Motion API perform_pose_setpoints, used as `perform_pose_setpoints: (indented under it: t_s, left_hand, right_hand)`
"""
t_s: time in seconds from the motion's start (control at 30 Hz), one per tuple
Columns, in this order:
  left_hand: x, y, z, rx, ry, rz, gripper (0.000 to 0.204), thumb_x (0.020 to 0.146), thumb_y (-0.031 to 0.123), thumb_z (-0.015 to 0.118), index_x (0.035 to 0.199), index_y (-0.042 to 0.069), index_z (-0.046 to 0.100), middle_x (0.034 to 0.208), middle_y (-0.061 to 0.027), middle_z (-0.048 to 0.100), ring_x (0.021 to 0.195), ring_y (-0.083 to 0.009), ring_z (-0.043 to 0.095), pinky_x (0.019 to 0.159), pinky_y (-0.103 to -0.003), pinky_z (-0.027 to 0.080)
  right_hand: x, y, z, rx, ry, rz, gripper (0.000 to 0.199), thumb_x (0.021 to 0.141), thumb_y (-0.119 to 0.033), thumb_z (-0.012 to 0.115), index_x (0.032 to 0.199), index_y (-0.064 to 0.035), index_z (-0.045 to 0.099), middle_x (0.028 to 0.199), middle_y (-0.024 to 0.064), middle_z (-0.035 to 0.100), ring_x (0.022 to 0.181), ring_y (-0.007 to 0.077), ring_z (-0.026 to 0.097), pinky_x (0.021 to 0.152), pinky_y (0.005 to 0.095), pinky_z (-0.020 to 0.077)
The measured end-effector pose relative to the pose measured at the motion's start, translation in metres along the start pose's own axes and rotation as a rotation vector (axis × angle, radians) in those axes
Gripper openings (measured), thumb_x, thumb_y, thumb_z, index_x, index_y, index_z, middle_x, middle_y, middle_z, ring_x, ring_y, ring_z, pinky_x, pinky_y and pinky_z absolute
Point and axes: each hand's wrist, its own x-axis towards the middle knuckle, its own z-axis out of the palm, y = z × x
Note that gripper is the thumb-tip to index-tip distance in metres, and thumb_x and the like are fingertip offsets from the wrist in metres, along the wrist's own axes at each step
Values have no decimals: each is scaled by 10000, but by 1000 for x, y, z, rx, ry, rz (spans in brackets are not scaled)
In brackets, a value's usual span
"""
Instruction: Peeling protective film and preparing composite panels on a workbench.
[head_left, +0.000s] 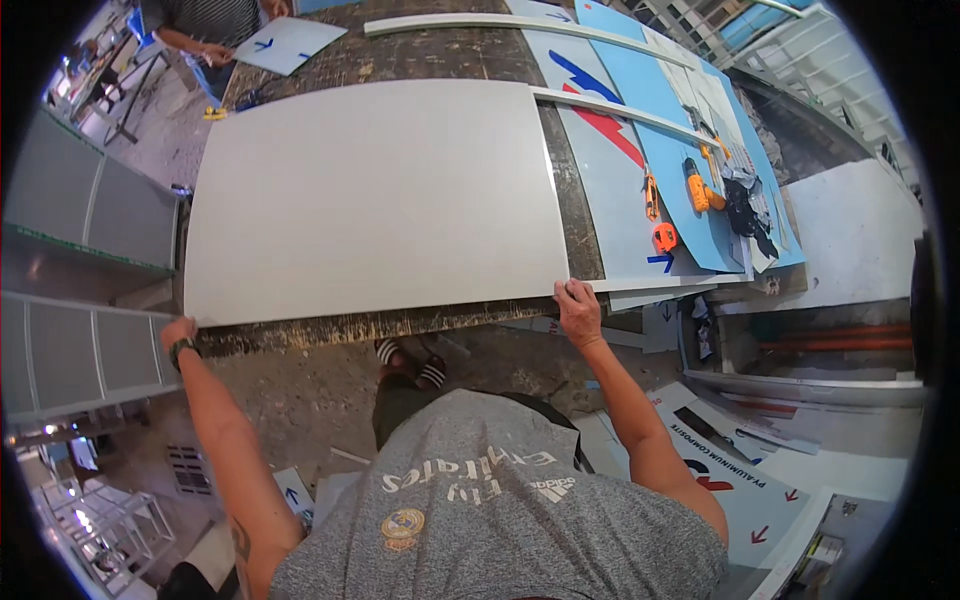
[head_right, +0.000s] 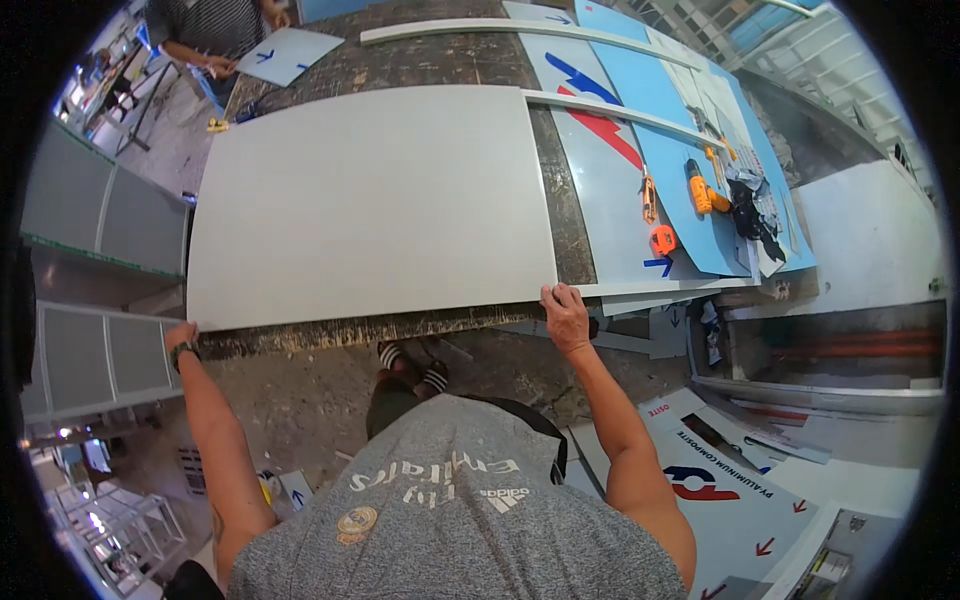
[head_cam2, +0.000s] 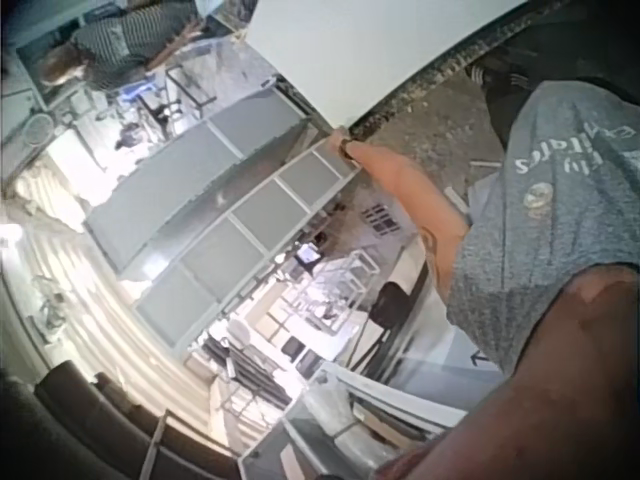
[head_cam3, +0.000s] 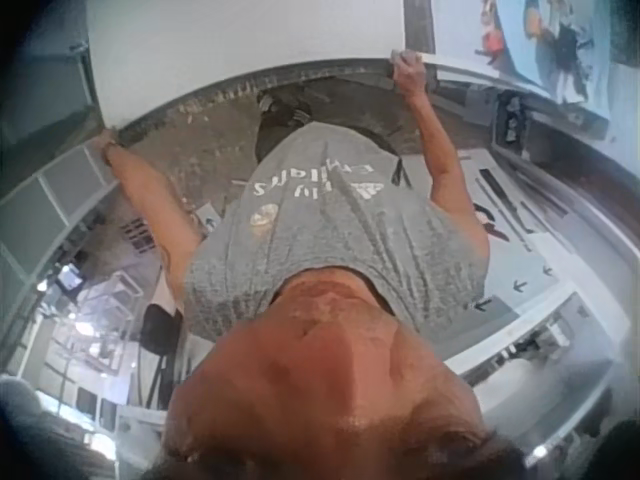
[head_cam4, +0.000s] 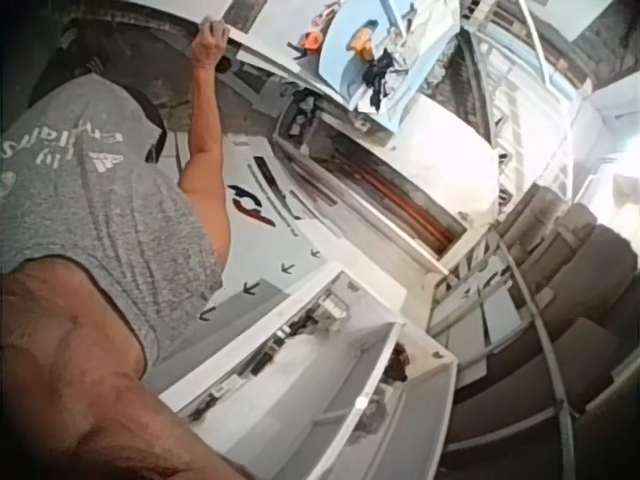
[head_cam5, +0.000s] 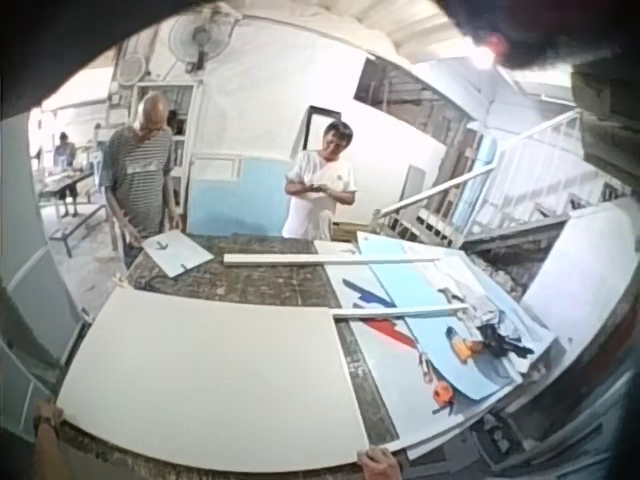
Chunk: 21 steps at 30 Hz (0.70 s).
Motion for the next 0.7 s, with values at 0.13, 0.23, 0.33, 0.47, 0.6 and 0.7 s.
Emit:
perform_pose_setpoints:
  t_s: [0.13,0.23,0.33,0.47,0.6,0.7]
  left_hand:
    - [-1,15,2,5,18,131,288,796,310,723,745,28,753,782,-78,746,710,-270,658,679,-370,523]
    - [-1,-3,-5,13,51,192,298,792,320,725,756,26,755,796,-84,748,722,-277,662,686,-373,528]
    - [-3,-11,1,-10,64,272,309,788,330,726,766,23,757,809,-90,750,733,-283,667,693,-375,532]
    - [1,-15,5,-21,65,362,324,783,343,729,780,20,760,826,-98,753,749,-292,673,702,-379,537]
    - [12,-14,5,-9,69,406,341,778,356,731,794,17,763,844,-106,756,765,-301,679,710,-383,543]
    - [16,-16,7,1,72,424,354,774,366,733,804,15,765,857,-112,758,776,-307,684,717,-385,547]
  right_hand:
    - [-5,5,-6,6,21,8,310,868,-59,749,1177,-64,726,1015,59,639,1006,282,638,898,387,529]
    - [0,-4,-6,50,0,13,288,872,-68,741,1158,-69,716,993,50,628,996,270,632,895,381,523]
    - [13,0,-21,94,-95,37,237,878,-78,734,1115,-69,716,950,40,620,942,250,624,861,366,517]
    - [8,3,-22,45,-78,56,224,863,-74,760,1087,-84,751,990,21,668,962,243,655,853,352,530]
    - [9,5,-23,47,-75,37,225,859,-78,770,1083,-96,764,987,16,681,947,238,660,847,347,534]
    - [9,6,-23,61,-69,8,230,860,-84,772,1089,-103,765,971,17,677,926,235,655,844,347,533]
